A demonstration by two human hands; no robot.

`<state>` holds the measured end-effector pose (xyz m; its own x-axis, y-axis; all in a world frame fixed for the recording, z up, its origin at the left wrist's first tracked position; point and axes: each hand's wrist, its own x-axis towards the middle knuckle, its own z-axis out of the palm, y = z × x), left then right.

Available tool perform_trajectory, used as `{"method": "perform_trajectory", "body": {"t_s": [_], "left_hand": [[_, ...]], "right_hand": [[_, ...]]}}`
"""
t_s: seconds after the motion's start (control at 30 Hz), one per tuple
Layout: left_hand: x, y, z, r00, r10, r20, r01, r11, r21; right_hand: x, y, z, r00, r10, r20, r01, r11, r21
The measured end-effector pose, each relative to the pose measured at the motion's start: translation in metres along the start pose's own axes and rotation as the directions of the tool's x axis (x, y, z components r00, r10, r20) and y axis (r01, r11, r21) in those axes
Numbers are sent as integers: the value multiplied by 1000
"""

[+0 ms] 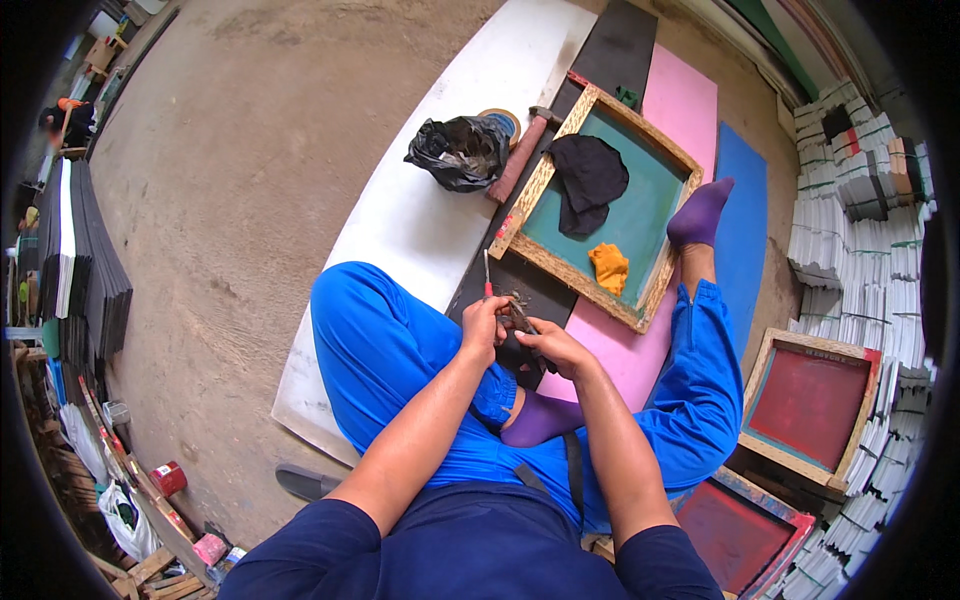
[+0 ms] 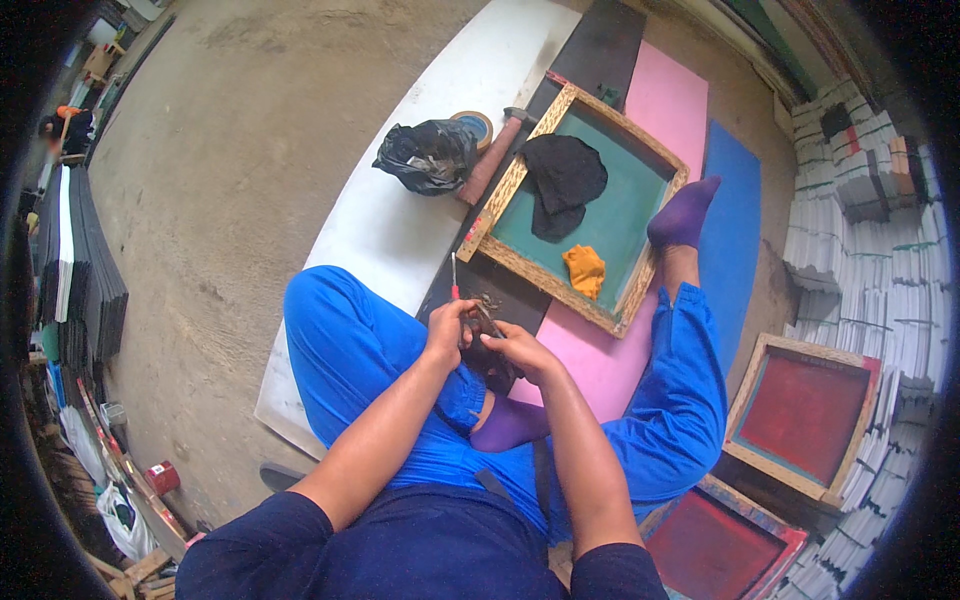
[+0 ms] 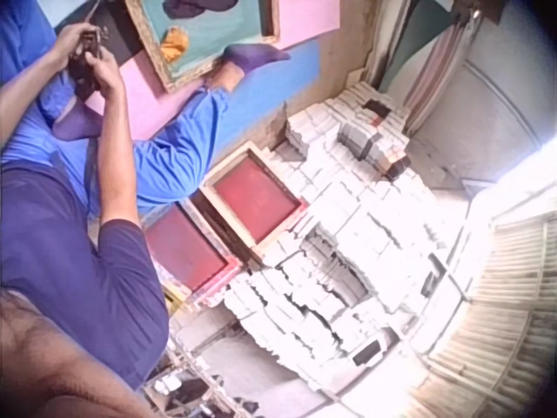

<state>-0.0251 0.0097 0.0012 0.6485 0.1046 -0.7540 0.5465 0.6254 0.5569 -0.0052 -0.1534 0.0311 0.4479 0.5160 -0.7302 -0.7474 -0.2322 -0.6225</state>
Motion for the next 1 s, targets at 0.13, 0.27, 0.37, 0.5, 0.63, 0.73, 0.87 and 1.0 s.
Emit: {"method": "perform_trajectory", "body": {"t_s": [0.13,0.27,0.37,0.5,0.63,0.73,0.87,1.0], "left_hand": [[-1,-1,2,999,30,20,-30,999,10],[-3,-2,4,998,53,21,-53,999,3],[0,-5,1,998,60,33,-60,998,-1],[3,-9,0,984,176,-19,-171,974,148],[7,-11,2,873,479,-85,-347,735,582],[9,-12,5,790,610,-69,-412,610,677],[13,-11,8,888,433,-157,-256,747,614],[11,-12,10,946,264,-189,-175,905,387]], "right_hand": [[1,2,-1,998,-48,-35,43,989,-143],[8,8,-8,1000,-21,-12,19,982,-187],[4,1,-4,999,32,5,-31,989,-143],[2,-2,3,998,20,-59,-31,984,-178],[-1,-11,3,993,-23,-115,-35,877,-480],[-9,-25,6,991,-90,-95,19,818,-575],[6,-1,-5,999,-1,-54,-10,980,-201],[13,-11,-17,989,-101,-108,70,964,-258]]}}
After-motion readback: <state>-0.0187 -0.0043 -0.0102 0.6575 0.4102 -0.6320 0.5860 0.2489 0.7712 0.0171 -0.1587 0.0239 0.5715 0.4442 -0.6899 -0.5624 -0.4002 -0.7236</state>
